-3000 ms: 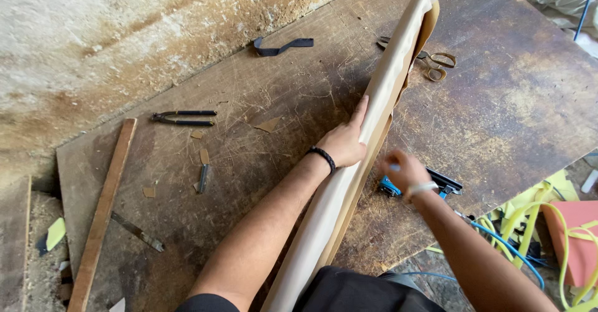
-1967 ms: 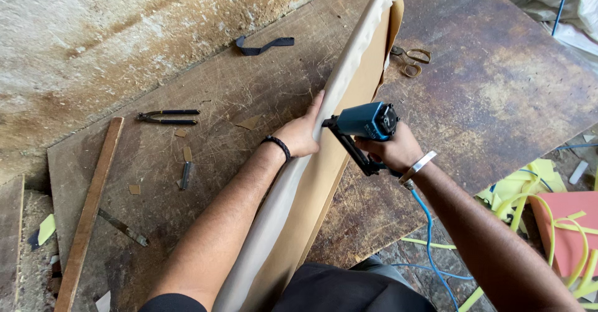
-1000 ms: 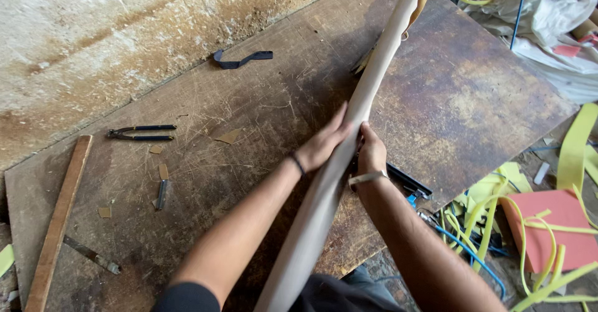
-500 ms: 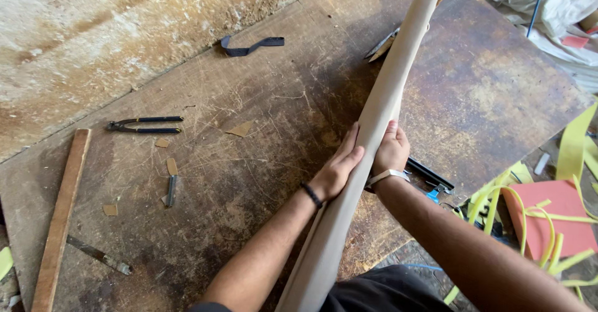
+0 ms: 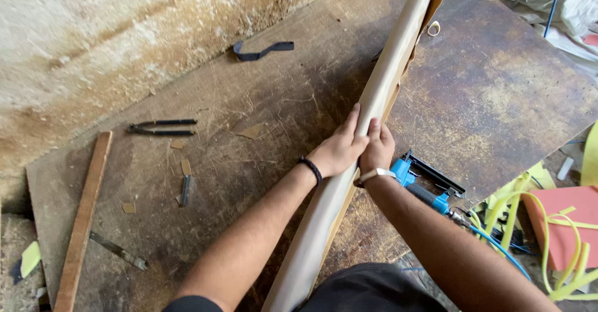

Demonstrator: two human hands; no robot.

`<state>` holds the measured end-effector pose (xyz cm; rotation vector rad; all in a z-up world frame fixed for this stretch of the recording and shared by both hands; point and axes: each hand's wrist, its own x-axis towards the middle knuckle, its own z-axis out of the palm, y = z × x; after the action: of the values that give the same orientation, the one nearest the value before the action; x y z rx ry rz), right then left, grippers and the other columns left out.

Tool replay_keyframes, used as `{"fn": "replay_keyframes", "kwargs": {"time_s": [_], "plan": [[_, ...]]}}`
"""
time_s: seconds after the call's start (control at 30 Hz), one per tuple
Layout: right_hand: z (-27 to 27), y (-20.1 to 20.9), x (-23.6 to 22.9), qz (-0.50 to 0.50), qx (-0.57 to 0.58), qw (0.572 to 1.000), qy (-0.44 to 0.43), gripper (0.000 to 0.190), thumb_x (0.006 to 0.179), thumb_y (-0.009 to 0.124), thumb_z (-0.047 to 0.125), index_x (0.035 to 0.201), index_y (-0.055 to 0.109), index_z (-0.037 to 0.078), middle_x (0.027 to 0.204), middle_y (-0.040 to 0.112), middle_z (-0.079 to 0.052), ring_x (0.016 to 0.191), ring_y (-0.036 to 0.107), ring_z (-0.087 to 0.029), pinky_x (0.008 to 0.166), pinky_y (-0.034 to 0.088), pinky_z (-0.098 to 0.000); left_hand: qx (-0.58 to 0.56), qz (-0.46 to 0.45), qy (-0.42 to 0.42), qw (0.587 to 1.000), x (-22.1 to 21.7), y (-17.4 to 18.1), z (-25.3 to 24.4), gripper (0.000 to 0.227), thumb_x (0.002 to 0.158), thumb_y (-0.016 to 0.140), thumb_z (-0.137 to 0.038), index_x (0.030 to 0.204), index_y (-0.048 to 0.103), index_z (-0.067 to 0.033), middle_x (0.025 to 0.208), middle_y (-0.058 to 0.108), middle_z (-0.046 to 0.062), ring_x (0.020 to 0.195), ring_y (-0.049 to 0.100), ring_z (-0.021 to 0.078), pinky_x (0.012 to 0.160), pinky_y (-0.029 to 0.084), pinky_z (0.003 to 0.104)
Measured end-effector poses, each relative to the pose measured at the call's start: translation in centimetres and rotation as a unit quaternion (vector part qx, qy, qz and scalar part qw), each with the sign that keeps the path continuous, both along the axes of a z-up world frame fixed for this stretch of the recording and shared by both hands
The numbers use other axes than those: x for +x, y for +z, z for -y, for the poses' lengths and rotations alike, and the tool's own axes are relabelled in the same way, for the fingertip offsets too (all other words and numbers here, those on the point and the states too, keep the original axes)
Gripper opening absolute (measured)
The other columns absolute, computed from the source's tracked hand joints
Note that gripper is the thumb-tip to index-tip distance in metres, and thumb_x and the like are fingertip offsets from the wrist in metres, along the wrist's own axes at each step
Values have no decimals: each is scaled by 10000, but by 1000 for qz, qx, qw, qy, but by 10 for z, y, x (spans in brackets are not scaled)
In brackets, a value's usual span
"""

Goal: The person staples beige fabric onto a long wooden frame using a pneumatic staple gun. They repeatedly pull the fabric taut, align the edges, and drive staples along the length of the frame. The person rotates the frame to work on different sides and reloads the staple gun when needed.

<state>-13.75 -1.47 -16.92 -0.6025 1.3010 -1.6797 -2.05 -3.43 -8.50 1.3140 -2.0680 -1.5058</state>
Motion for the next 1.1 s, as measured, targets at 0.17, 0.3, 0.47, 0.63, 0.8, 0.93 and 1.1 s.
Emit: {"fn": "replay_keyframes", "kwargs": {"time_s": [0.17, 0.3, 0.47, 0.63, 0.8, 0.93, 1.1], "plan": [[-32, -17, -60, -470, 253, 824, 188, 375, 1020, 599, 430, 1117, 707, 84, 961, 745, -143, 839, 712, -282, 804, 561, -410, -38, 187, -20, 981, -7, 42, -7, 1144, 860, 637, -137, 1587, -212, -383, 1413, 544, 277, 1140, 659, 380, 1017, 542, 497], [-75, -41, -125, -590, 347, 672, 284, 931, 742, 887, 554, 1406, 450, 69, 1395, 512, -231, 1228, 586, -363, 1025, 509, -441, 40, 182, 1, 983, -1, 52, -3, 1140, 849, 601, -86, 1595, -200, -401, 1414, 561, 232, 1065, 730, 360, 951, 597, 497], [-65, -79, -153, -602, 392, 603, 348, 1406, 595, 1003, 497, 1613, 103, 135, 1467, 471, -260, 1328, 529, -416, 1057, 498, -466, -43, 177, -11, 983, 4, 35, -1, 1163, 841, 645, -89, 1605, -193, -344, 1329, 638, 266, 1092, 706, 363, 1001, 550, 477], [-71, -76, -163, -538, 421, 647, 338, 985, 795, 840, 187, 1592, 261, 140, 1146, 730, -241, 1040, 738, -373, 879, 585, -453, -43, 180, -3, 983, -3, 33, -1, 1150, 824, 614, -56, 1611, -177, -335, 1329, 641, 258, 1094, 710, 354, 1002, 552, 471], [-55, -9, -160, -325, 363, 828, 277, 513, 863, 798, 125, 1309, 591, -21, 971, 725, -201, 707, 662, -231, 610, 571, -348, -38, 201, -2, 979, 0, 40, -5, 1124, 844, 599, -72, 1606, -185, -331, 1336, 634, 247, 1087, 710, 354, 997, 551, 470], [-38, 59, -160, -264, 124, 927, 237, 481, 733, 752, 30, 1199, 656, 95, 871, 716, -71, 563, 629, -161, 482, 538, -332, -40, 213, -7, 976, -5, 46, -6, 1120, 858, 602, -81, 1616, -187, -316, 1291, 670, 257, 1065, 722, 350, 1001, 557, 462], [-13, 99, -146, -303, 86, 912, 264, 281, 781, 778, 50, 1055, 740, -2, 741, 688, -99, 548, 625, -163, 502, 519, -323, -34, 249, -7, 968, -8, 56, -7, 1127, 865, 603, -69, 1610, -203, -324, 1276, 665, 234, 1024, 739, 337, 965, 584, 461]]}}
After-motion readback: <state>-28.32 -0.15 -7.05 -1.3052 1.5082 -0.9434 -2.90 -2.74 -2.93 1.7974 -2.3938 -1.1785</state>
